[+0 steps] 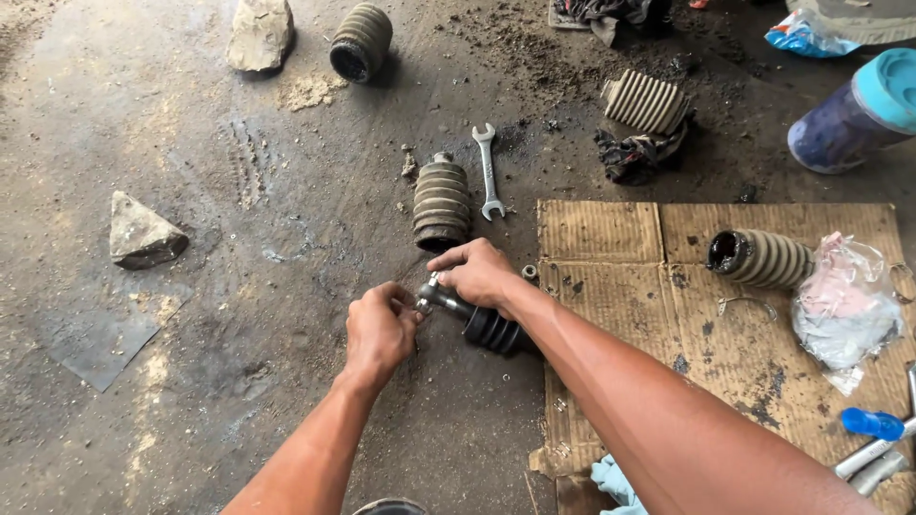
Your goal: The person replaces a rubber boot on a mechanical axle assembly. They slide the boot onto the shaft, secure it with a clamp, and then work under a vehicle to align and install the assembly into its housing using a small tool.
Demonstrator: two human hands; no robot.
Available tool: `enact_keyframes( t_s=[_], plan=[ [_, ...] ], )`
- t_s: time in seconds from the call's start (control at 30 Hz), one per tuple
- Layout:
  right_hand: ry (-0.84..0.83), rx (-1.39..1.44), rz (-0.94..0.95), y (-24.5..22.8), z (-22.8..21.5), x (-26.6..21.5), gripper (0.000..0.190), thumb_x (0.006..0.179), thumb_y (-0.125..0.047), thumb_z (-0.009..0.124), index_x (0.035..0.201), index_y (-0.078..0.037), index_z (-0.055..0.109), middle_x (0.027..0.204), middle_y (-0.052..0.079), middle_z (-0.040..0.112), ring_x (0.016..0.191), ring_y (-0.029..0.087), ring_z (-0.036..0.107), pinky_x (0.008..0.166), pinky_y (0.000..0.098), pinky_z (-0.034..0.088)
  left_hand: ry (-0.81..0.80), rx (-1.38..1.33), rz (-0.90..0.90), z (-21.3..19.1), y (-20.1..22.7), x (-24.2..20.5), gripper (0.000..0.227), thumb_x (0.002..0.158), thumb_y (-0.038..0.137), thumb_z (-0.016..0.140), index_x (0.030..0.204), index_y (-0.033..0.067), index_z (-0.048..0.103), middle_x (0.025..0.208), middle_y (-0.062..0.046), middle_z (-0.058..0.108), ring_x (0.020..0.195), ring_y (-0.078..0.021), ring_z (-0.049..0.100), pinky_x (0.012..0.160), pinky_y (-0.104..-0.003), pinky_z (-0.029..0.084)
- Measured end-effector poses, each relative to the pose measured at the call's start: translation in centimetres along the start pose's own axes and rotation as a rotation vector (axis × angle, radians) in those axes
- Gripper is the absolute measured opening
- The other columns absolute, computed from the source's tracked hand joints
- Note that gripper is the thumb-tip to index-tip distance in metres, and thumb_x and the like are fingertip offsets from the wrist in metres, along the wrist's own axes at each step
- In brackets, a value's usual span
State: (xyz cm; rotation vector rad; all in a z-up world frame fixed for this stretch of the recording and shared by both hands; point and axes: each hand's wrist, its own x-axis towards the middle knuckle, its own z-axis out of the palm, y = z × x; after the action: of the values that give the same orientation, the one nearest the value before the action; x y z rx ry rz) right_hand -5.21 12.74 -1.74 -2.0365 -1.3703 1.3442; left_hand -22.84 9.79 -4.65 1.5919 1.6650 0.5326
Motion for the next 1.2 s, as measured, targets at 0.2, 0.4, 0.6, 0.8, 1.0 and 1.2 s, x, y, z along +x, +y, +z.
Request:
enact_keyframes(
  t_s=[0.2,0.4,0.6,0.8,1.0,1.2],
  plan=[
    [0.032,-0.032,0.006,-0.2,-0.4,-0.6,0.028,0.085,-0.020,0.079,0.113,-0.017,0.079,0.110,0.007,0.080,0.097,0.015,0.074,0.092,0.0316,0.057,0.014,-0.317,-0.310,0.0,1.1,-0.6,0.026,0.075,0.004,0.081,0.101,0.0018,0.081,0.088,-0.012,0.079,0.077,-0.0172,0.074,0.075,-0.033,0.058],
    [-0.002,-0.015,0.042,-0.6,-0.4,-0.3,0.026,0.084,-0.019,0.078,0.109,-0.019,0.082,0.109,0.002,0.080,0.096,0.013,0.073,0.093,0.0299,0.055,-0.040,-0.514,-0.325,0.6,0.4,-0.2,0.027,0.077,0.007,0.083,0.100,-0.0051,0.076,0.087,-0.015,0.077,0.074,-0.0186,0.072,0.068,-0.031,0.057],
    [-0.107,0.012,0.004,-0.4,-0.6,1.0,0.026,0.086,-0.015,0.074,0.111,-0.016,0.082,0.108,0.005,0.081,0.093,0.014,0.073,0.089,0.0320,0.056,-0.132,-0.917,-0.483,1.4,-1.2,1.7,0.017,0.081,0.001,0.074,0.097,-0.0050,0.073,0.089,-0.012,0.078,0.075,-0.0173,0.075,0.070,-0.031,0.063],
    [-0.104,-0.032,0.035,-0.6,-0.4,0.9,0.025,0.086,-0.016,0.077,0.111,-0.013,0.080,0.108,0.008,0.080,0.092,0.017,0.075,0.089,0.0332,0.057,-0.082,-0.456,-0.384,0.0,0.9,0.8,0.017,0.080,0.006,0.083,0.093,-0.0018,0.075,0.085,-0.013,0.078,0.071,-0.0175,0.071,0.066,-0.030,0.057],
    [-0.058,-0.007,-0.026,0.5,-0.4,1.0,0.029,0.080,-0.012,0.079,0.109,-0.013,0.082,0.109,0.007,0.081,0.095,0.015,0.074,0.091,0.0322,0.055,-0.118,-0.568,-0.449,-0.8,1.7,1.0,0.022,0.078,0.005,0.085,0.093,-0.0038,0.071,0.081,-0.014,0.075,0.068,-0.0215,0.070,0.060,-0.032,0.056],
    [-0.027,-0.062,-0.006,0.2,-0.7,0.6,0.026,0.081,-0.022,0.081,0.106,-0.014,0.083,0.108,0.006,0.081,0.098,0.017,0.074,0.095,0.0315,0.054,-0.128,-0.822,-0.521,0.0,1.3,1.1,0.014,0.083,0.007,0.077,0.093,-0.0024,0.073,0.080,-0.011,0.077,0.068,-0.0191,0.074,0.063,-0.030,0.062]
  ],
)
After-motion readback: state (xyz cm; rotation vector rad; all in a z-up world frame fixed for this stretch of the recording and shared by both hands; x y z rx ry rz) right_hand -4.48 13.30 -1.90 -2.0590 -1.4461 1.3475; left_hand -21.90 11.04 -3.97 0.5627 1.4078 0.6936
